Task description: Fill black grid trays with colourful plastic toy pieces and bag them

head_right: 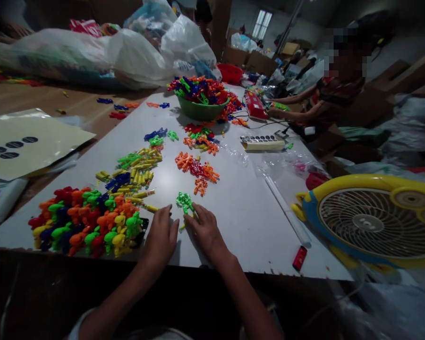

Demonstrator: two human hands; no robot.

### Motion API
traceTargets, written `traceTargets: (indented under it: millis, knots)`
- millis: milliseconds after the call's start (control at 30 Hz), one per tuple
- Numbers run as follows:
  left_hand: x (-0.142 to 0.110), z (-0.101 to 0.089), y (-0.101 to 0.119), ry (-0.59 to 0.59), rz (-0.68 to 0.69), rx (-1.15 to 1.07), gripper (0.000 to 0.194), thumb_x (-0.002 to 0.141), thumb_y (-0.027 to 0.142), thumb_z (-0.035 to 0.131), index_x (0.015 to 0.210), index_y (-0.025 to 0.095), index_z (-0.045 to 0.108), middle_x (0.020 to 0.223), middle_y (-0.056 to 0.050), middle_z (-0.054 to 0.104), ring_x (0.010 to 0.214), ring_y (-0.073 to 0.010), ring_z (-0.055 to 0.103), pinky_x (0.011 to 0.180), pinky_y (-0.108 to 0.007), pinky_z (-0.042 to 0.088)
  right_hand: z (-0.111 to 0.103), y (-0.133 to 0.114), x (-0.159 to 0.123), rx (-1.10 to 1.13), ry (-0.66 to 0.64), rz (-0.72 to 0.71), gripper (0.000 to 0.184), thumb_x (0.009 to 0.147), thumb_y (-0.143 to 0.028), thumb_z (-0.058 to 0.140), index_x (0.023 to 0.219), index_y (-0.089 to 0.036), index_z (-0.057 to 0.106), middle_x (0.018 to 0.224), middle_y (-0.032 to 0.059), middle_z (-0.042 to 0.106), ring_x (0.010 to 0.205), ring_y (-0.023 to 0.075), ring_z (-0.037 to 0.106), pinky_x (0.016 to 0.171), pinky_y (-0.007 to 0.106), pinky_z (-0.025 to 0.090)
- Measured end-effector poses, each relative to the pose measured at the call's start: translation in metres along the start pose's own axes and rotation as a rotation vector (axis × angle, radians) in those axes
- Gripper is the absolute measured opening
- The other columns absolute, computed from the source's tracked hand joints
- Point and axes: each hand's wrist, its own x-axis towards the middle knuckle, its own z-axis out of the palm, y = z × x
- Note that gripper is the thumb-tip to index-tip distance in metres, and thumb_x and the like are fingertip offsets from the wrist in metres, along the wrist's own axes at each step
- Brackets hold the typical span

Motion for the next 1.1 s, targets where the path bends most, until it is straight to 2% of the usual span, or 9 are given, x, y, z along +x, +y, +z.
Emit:
traceTargets:
  millis: [100, 233, 333, 433, 533, 600, 733, 967, 1100]
  knots:
    - [0.027, 0.014, 0.005, -0.038, -0.127, 0.151, 0.045, 0.092, 0.032, 0.052, 0.127, 0.004, 0.048, 0.125, -0.025, 0.053, 0.121, -0.0346, 0.052, 0.100, -0.052, 0.045, -0.008, -0.005, -0.008, 0.001, -0.008, 0.001, 0.029, 0.095, -0.017, 0.053, 0.121, -0.026, 0.062, 0.129, 0.0100, 0.060, 0.120, 0.0257, 0.050, 0.098, 0.044, 0.042]
    - [0.054, 0.022, 0.018, -0.100, -0.207, 0.294, 0.046, 0.081, 0.039, 0.067, 0.112, 0.008, 0.055, 0.122, -0.022, 0.053, 0.119, -0.0358, 0.049, 0.101, -0.050, 0.040, -0.016, -0.009, -0.016, 0.045, -0.008, 0.180, 0.014, 0.095, -0.022, 0.053, 0.102, -0.023, 0.065, 0.098, 0.0077, 0.065, 0.093, 0.0238, 0.053, 0.086, 0.040, 0.043]
    - [0.065, 0.022, 0.022, -0.210, -0.298, 0.157, 0.046, 0.077, 0.027, 0.070, 0.114, 0.007, 0.052, 0.116, -0.021, 0.057, 0.114, -0.0334, 0.054, 0.098, -0.045, 0.041, -0.018, -0.007, -0.023, 0.069, 0.035, 0.283, 0.017, 0.095, -0.020, 0.050, 0.108, -0.019, 0.062, 0.095, 0.0090, 0.063, 0.088, 0.0247, 0.051, 0.084, 0.041, 0.043]
    - [0.071, 0.019, 0.019, -0.331, -0.344, -0.038, 0.051, 0.077, 0.018, 0.065, 0.124, 0.010, 0.048, 0.096, -0.012, 0.064, 0.091, -0.0256, 0.062, 0.083, -0.038, 0.046, -0.022, -0.004, -0.029, 0.055, 0.038, 0.335, 0.025, 0.094, -0.017, 0.047, 0.115, -0.017, 0.061, 0.095, 0.0112, 0.062, 0.088, 0.0263, 0.050, 0.083, 0.043, 0.043]
    - [0.066, 0.017, 0.015, -0.408, -0.301, -0.175, 0.046, 0.074, 0.018, 0.067, 0.118, 0.018, 0.054, 0.083, -0.001, 0.064, 0.076, -0.0172, 0.061, 0.072, -0.029, 0.046, -0.031, -0.004, -0.029, 0.203, 0.079, 0.397, 0.015, 0.092, -0.017, 0.050, 0.099, -0.020, 0.063, 0.091, 0.0091, 0.062, 0.088, 0.0251, 0.053, 0.081, 0.042, 0.045]
    - [0.057, 0.016, 0.014, -0.429, -0.303, -0.440, 0.038, 0.072, 0.021, 0.068, 0.108, 0.019, 0.058, 0.082, 0.001, 0.063, 0.074, -0.0143, 0.059, 0.070, -0.025, 0.045, -0.037, -0.008, -0.027, 0.442, 0.168, 0.501, 0.007, 0.091, -0.022, 0.056, 0.097, -0.021, 0.059, 0.092, 0.0065, 0.063, 0.086, 0.0220, 0.057, 0.077, 0.037, 0.048]
    - [0.033, 0.010, 0.015, -0.453, -0.379, -0.870, 0.032, 0.064, 0.021, 0.073, 0.092, 0.016, 0.061, 0.082, 0.001, 0.065, 0.075, -0.0129, 0.058, 0.072, -0.024, 0.045, -0.034, -0.022, -0.022, 0.894, 0.325, 0.665, 0.020, 0.090, -0.034, 0.062, 0.104, -0.023, 0.053, 0.092, 0.0030, 0.066, 0.081, 0.0178, 0.067, 0.073, 0.031, 0.054]
    - [0.016, -0.006, 0.014, -0.474, -0.423, -0.859, 0.032, 0.073, 0.039, 0.074, 0.092, 0.015, 0.065, 0.082, -0.002, 0.070, 0.077, -0.0148, 0.064, 0.077, -0.026, 0.050, -0.019, -0.031, -0.024, 0.769, 0.351, 0.625, 0.019, 0.088, -0.031, 0.064, 0.105, -0.023, 0.061, 0.100, 0.0049, 0.068, 0.087, 0.0180, 0.069, 0.081, 0.033, 0.056]
    - [0.012, -0.006, 0.012, -0.389, -0.551, -1.009, 0.038, 0.076, 0.048, 0.072, 0.089, 0.013, 0.065, 0.083, -0.004, 0.072, 0.071, -0.0161, 0.068, 0.077, -0.031, 0.055, -0.022, -0.036, -0.023, 0.938, 0.406, 0.766, 0.020, 0.086, -0.033, 0.067, 0.102, -0.022, 0.060, 0.091, 0.0033, 0.072, 0.083, 0.0185, 0.072, 0.076, 0.031, 0.057]
